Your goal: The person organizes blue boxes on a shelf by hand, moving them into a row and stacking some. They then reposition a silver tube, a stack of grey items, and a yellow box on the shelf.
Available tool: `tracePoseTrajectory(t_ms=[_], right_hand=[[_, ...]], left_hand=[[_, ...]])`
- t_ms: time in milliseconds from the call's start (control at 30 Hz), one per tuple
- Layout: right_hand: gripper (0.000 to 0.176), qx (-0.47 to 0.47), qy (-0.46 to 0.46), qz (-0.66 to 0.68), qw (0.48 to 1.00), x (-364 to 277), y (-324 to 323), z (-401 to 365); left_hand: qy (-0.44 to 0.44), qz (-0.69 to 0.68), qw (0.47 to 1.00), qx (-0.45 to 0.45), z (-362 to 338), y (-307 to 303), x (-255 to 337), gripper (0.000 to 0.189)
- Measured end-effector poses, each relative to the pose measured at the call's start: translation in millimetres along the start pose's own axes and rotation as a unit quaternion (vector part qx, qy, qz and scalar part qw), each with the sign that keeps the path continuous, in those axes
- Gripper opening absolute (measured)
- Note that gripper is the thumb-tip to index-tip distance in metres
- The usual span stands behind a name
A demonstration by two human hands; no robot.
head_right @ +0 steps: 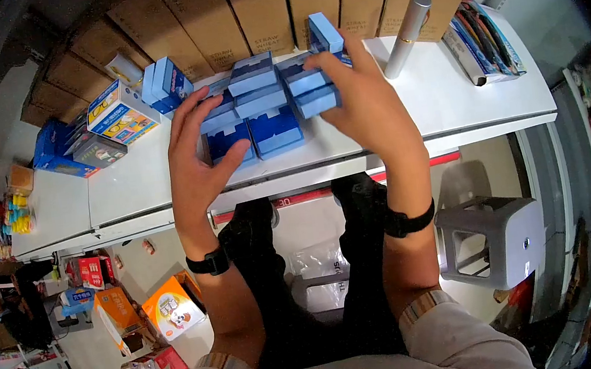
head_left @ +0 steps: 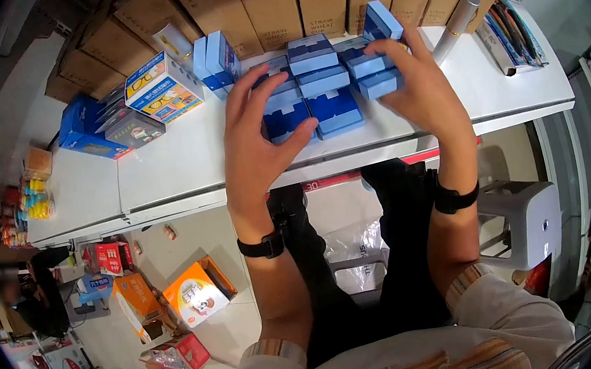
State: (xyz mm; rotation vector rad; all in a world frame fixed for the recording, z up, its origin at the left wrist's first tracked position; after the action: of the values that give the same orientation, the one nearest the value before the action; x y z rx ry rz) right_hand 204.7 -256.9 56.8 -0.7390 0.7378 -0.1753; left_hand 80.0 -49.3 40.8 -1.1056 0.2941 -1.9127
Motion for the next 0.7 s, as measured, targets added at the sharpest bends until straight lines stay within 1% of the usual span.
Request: tracePoseTrajectory(t_ms=[67, 100, 133, 200, 233, 333, 367, 433, 467, 500, 600, 633, 700], right_hand=[[0.063, -0.012, 0.017, -0.015, 1.0, -7, -1, -9], [0.071, -0.029, 0.031, 0.001, 0.999, -7, -2, -11], [0.074, -0.027, 0.022, 0.015, 0.999, -9, -2, -13], [0.08, -0.021, 0.002, 0.04, 0.999, -13, -3, -14], [0.085, -0.055, 0.014, 0.073, 0.996, -17, -2, -16], [0.084, -0.011, -0.008, 0.124, 0.992, -27, -17, -16], [0.078, 0.031, 0.032, 0.152, 0.987, -18, -19, -15], [0.072, 0.072, 0.085, 0.19, 0.975, 2, -14, -13], [0.069, 0.092, 0.112, 0.208, 0.967, 8, -14, -14], [0.061, 0.077, 0.09, 0.138, 0.983, 2, -12, -13], [0.057, 0.079, -0.03, 0.038, 0.996, -3, 4, -15], [0.054, 0.069, -0.048, 0.015, 0.996, -3, 8, -15], [0.053, 0.078, -0.031, 0.045, 0.995, 2, 5, -15]], left_hand=[[-0.01, 0.005, 1.0, -0.02, 0, 4, 0, 0.07], [-0.018, 0.005, 0.999, -0.029, -1, 6, 1, 0.074], [-0.027, 0.004, 0.999, -0.039, -2, 8, 2, 0.078], [-0.035, 0.045, 0.997, -0.058, -4, 11, 7, 0.084], [-0.038, 0.066, 0.995, -0.067, -4, 12, 9, 0.087], [-0.023, 0.091, 0.993, -0.071, -4, 16, 12, 0.088], [-0.021, 0.098, 0.993, -0.069, -3, 16, 13, 0.089], [-0.017, 0.113, 0.991, -0.066, -2, 16, 14, 0.092], [-0.014, 0.113, 0.992, -0.062, -3, 16, 14, 0.09], [-0.011, 0.114, 0.992, -0.058, -3, 17, 13, 0.087], [-0.001, 0.103, 0.994, -0.042, -3, 17, 16, 0.081], [0.003, 0.097, 0.995, -0.035, -3, 17, 17, 0.079], [0.001, 0.083, 0.996, -0.015, 0, 19, 22, 0.069]])
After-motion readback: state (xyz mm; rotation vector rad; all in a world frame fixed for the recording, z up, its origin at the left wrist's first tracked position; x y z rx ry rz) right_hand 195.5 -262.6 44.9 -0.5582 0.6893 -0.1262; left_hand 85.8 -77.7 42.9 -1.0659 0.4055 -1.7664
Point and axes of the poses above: each hand's wrist, its own z-axis towards the middle knuckle, its own y-axis out of the palm, x = y × z, the point moved 7 cm from there along z, towards the middle knuckle, and after that the axes turned 6 degrees about z, right-handed, at the moved point
